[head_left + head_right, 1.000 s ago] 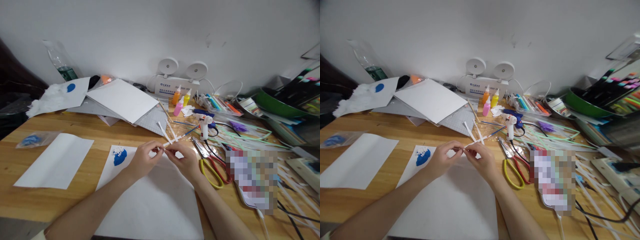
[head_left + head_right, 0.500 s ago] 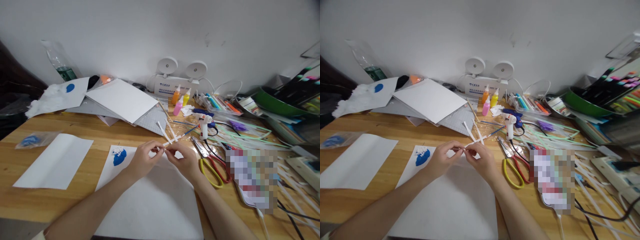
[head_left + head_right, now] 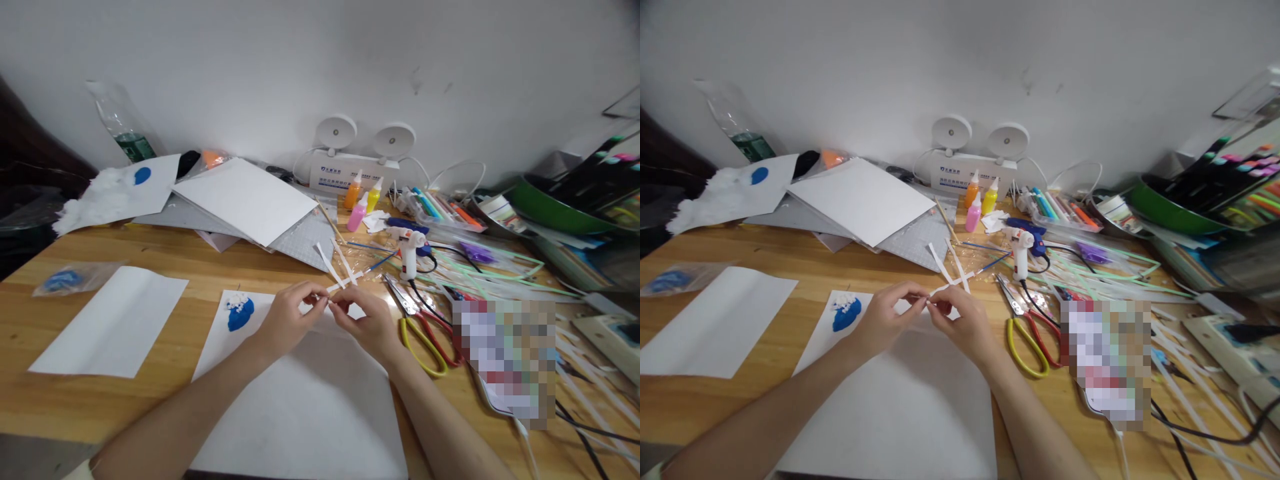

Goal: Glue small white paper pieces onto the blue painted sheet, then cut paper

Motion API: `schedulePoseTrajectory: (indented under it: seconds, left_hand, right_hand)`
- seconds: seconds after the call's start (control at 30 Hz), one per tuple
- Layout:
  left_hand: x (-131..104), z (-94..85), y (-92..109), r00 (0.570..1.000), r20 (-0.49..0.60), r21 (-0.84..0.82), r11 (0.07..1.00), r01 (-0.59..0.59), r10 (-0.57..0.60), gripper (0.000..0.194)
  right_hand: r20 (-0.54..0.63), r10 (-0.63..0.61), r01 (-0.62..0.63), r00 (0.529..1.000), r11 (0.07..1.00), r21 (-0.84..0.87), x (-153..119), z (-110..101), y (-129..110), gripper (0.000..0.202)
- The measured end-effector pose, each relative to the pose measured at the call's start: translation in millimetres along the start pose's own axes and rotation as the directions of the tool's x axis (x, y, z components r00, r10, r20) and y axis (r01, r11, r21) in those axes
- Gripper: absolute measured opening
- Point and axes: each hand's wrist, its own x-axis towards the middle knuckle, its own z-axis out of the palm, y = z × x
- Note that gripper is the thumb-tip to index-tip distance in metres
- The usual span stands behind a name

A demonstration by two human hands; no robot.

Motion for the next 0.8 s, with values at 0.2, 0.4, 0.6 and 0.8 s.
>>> schedulePoseTrajectory:
  seconds: [0.2, 0.4, 0.6, 0.8]
  left_hand:
    - [-0.7, -0.3, -0.5, 1.000, 0.017, -0.011, 1.000, -0.006, 0.006, 0.012]
    - [-0.8, -0.7, -1.4, 1.000, 0.017, -0.033, 0.999, 0.006, -0.006, 0.012]
    - [-0.7, 0.2, -2.8, 1.000, 0.001, -0.055, 0.998, 0.024, -0.024, 0.012]
    - [-0.9, 1.9, -2.5, 1.000, 0.000, -0.070, 0.997, 0.024, -0.024, 0.012]
  right_hand:
    - [-0.021, 0.014, -0.014, 1.000, 1.000, 0.007, -0.1, -0.1, 0.2, 0.004]
    - [-0.053, 0.034, -0.034, 0.998, 0.999, 0.005, 0.3, -0.8, 1.2, 0.004]
    - [-0.066, -0.056, 0.056, 0.996, 0.998, 0.008, -0.4, -1.9, -0.3, 0.010]
    - [-0.092, -0.093, 0.086, 0.991, 0.994, -0.073, -1.4, -1.1, -2.1, 0.008]
